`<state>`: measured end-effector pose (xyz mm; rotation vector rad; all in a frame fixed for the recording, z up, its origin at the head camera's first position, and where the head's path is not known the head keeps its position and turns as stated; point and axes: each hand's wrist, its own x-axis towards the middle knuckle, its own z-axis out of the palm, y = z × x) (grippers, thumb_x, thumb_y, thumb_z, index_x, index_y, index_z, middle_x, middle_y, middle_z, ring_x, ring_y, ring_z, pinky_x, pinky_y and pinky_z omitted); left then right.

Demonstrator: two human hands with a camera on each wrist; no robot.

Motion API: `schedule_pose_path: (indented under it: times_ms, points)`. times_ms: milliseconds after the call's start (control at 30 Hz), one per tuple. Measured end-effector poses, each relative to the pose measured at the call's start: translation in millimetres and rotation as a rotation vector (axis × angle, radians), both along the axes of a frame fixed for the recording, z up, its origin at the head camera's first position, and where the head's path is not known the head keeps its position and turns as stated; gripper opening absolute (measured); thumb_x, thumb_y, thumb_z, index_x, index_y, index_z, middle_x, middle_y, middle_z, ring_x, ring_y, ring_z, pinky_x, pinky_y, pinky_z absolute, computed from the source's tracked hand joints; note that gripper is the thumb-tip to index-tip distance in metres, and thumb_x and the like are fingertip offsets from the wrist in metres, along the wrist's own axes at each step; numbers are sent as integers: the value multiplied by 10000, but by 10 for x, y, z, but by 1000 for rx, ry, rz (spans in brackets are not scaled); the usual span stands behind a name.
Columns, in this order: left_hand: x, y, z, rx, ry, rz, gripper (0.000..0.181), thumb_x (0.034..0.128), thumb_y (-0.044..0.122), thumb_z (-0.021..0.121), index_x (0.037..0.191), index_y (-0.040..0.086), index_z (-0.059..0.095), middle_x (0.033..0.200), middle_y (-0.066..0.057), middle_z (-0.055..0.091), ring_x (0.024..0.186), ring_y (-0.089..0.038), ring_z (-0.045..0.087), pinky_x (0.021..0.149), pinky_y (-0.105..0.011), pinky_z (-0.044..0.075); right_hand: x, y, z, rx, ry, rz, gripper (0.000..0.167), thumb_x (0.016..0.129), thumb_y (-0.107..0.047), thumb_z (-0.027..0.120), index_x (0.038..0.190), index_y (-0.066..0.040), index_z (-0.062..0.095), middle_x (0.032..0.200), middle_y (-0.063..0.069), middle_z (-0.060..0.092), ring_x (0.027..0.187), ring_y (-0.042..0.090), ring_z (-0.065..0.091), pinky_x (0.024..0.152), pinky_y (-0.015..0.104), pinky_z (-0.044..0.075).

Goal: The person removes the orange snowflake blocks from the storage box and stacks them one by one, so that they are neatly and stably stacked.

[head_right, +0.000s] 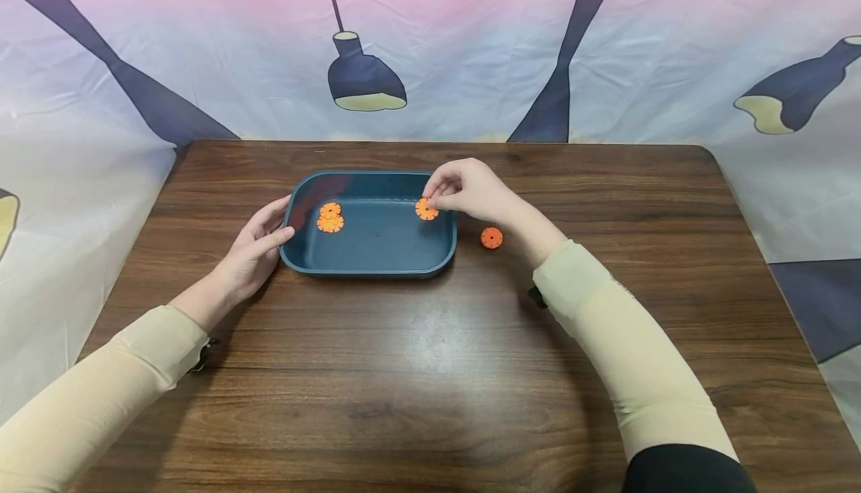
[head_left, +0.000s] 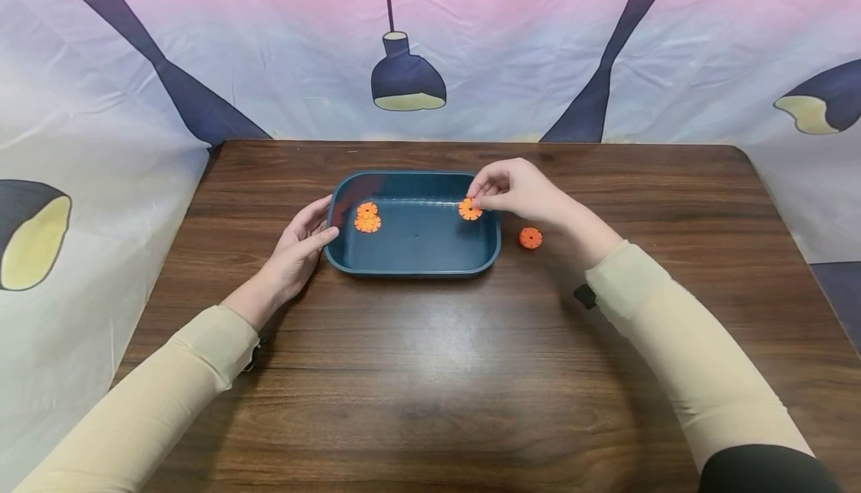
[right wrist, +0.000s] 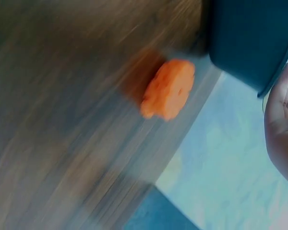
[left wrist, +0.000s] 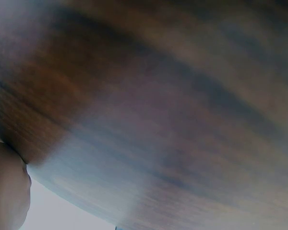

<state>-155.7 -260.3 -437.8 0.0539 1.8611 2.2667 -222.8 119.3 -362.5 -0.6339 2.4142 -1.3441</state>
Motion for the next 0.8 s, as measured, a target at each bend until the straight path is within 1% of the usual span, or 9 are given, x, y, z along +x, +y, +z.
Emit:
schedule_pose_path:
  times_ms: [200,267,433,600,800]
  points:
    - [-2,-4,-7,2,-1,1,523,1059,-34,531,1535,176,477,1500,46,493,1384,-86,470,1083,-129,444,10,248,-40,12,10,-36,89,956,-44,758,1039,-16,776,921,74,755,850,207,687,769,281,585]
    - [-2,-5,-6,-1,-3,1,525,1060,-33,530,1537,179,473,1503,48,489,1386,-85,469,1083,-128,445,16,326,-53,15,6,-52,94,953,-43,760,1040,-13,775,912,54,752,854,232,696,770,269,590]
    - [0,-9,-5,-5,-6,0,527,1063,-27,531,1544,179,466,1509,54,482,1392,-83,462,1084,-126,444,34,491,-91,1,-27,-88,111,955,-27,753,1054,23,760,878,10,736,846,269,714,792,282,618]
    - [2,-10,-2,-4,-9,2,522,1063,-28,529,1537,183,469,1508,59,481,1392,-79,460,1083,-124,444,50,626,-148,30,-43,-110,118,963,-17,739,1070,32,754,860,-18,728,832,233,733,799,281,631]
    - [2,-7,1,-7,-7,-2,535,1064,-22,532,1557,171,455,1516,50,478,1399,-85,457,1088,-127,441,70,758,-225,50,-69,-96,164,981,-26,723,1114,68,737,889,-44,729,812,99,720,795,214,608]
